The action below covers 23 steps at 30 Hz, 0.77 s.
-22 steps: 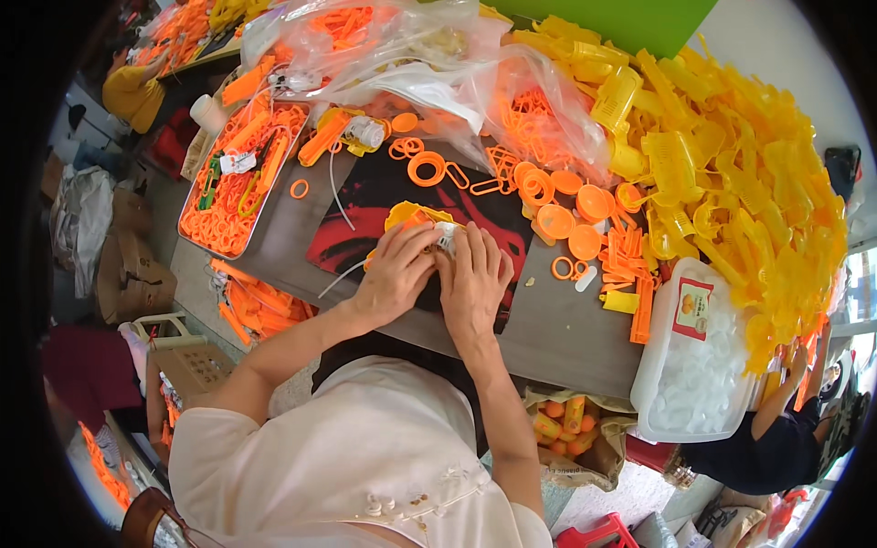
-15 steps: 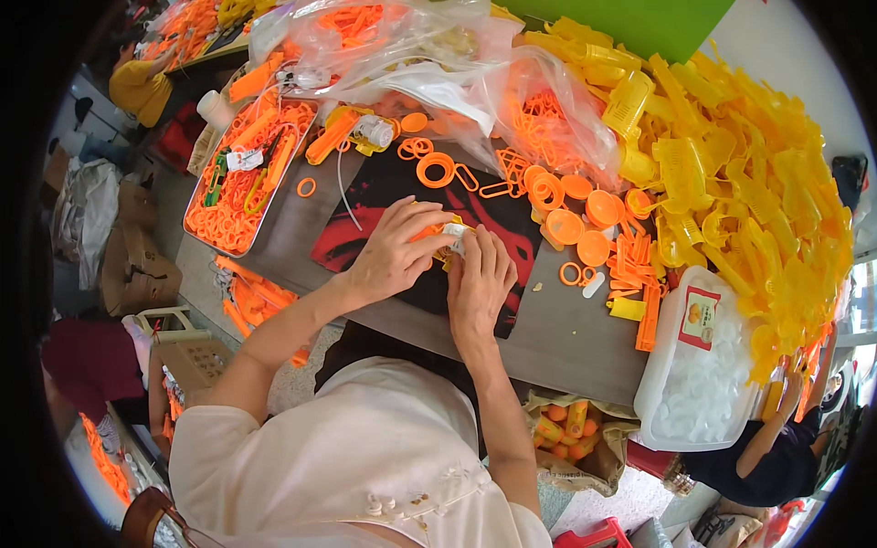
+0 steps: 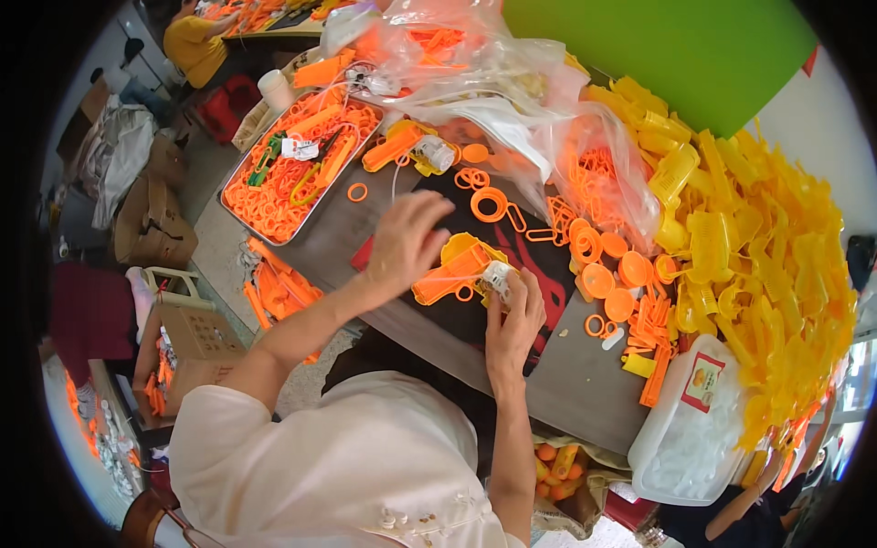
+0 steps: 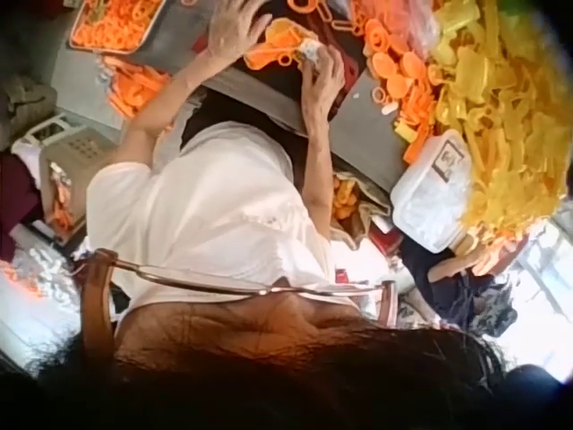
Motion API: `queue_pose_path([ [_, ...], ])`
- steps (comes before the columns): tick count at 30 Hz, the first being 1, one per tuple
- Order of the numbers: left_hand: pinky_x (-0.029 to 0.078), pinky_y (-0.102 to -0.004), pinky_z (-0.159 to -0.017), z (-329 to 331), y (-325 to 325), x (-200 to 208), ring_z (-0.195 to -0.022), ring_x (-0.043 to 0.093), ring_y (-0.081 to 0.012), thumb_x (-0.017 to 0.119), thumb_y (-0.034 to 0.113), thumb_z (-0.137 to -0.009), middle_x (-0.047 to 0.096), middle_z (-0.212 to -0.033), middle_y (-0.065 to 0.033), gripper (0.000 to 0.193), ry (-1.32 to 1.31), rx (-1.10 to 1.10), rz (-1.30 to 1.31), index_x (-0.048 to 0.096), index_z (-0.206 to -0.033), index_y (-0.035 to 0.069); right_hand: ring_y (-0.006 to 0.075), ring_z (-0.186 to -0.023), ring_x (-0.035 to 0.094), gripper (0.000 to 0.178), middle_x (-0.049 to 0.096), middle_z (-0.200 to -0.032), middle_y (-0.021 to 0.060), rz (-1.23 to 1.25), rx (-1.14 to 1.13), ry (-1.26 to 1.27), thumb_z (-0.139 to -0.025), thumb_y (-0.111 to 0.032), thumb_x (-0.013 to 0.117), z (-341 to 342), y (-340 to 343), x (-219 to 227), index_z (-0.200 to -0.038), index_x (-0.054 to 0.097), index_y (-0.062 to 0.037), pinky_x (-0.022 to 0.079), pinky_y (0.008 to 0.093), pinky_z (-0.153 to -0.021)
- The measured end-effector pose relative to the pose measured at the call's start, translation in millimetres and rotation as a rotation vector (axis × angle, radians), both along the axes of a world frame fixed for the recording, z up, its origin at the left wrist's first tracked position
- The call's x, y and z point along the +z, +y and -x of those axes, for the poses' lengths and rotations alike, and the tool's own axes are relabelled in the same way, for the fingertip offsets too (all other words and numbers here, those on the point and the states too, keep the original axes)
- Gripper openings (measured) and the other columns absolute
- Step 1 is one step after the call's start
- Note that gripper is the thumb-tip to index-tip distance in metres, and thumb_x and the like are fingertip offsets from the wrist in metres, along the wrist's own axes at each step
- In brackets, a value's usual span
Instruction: Assembling and packaging plastic toy guns at a factory workstation.
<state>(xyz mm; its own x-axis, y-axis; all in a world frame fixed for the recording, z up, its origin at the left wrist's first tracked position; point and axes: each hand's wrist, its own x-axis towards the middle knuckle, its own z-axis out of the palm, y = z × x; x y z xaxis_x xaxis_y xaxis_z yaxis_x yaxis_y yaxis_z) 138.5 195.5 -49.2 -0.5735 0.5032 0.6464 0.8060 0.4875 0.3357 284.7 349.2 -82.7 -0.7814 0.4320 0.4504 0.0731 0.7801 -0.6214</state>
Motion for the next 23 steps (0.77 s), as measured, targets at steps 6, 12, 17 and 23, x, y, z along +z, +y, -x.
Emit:
queue_pose_path([
  [6, 0.044, -0.0439, -0.079, 55, -31, -39, -0.095, 0.057, -0.0296, 0.071, 0.021, -0.082, 0.058, -0.098, -0.0122, 0.05, -0.184, 0.389, 0.247, 0.046, -0.123, 0.007, 0.0359, -0.115, 0.054, 0.036, 0.054, -0.126, 0.0176, 0.101, 0.066, -0.059, -0.084, -0.005, 0.068, 9, 1, 4, -0.117, 0.056, -0.0037, 0.044, 0.0441, -0.094],
  [12, 0.049, -0.0439, -0.07, 81, -31, -34, -0.079, 0.063, -0.0316, 0.065, 0.007, -0.079, 0.062, -0.084, -0.0121, 0.037, -0.19, 0.341, 0.061, 0.053, -0.114, 0.007, 0.0348, -0.108, 0.058, 0.029, 0.055, -0.121, 0.0175, 0.026, 0.14, -0.076, -0.086, -0.004, 0.067, 35, -13, 11, -0.112, 0.056, -0.0024, 0.052, 0.0394, -0.082],
  [17, 0.047, -0.0469, -0.075, 100, -25, 10, -0.087, 0.061, -0.0353, 0.064, 0.007, -0.082, 0.062, -0.09, -0.0146, 0.03, 0.094, 0.342, -0.09, 0.058, -0.111, 0.006, 0.0373, -0.106, 0.058, 0.031, 0.059, -0.115, 0.019, -0.032, 0.104, -0.246, -0.084, -0.015, 0.065, 97, -42, 33, -0.111, 0.057, 0.0, 0.049, 0.0438, -0.087],
  [23, 0.038, -0.0423, -0.106, 91, -28, -7, -0.119, 0.053, -0.0332, 0.066, 0.01, -0.084, 0.062, -0.119, -0.0161, 0.046, 0.248, 0.105, -0.04, 0.056, -0.129, 0.011, 0.0431, -0.134, 0.036, 0.08, 0.033, -0.148, 0.0266, -0.108, 0.175, 0.132, -0.074, -0.032, 0.078, 137, -67, -3, -0.14, 0.041, -0.0057, 0.033, 0.0507, -0.107],
])
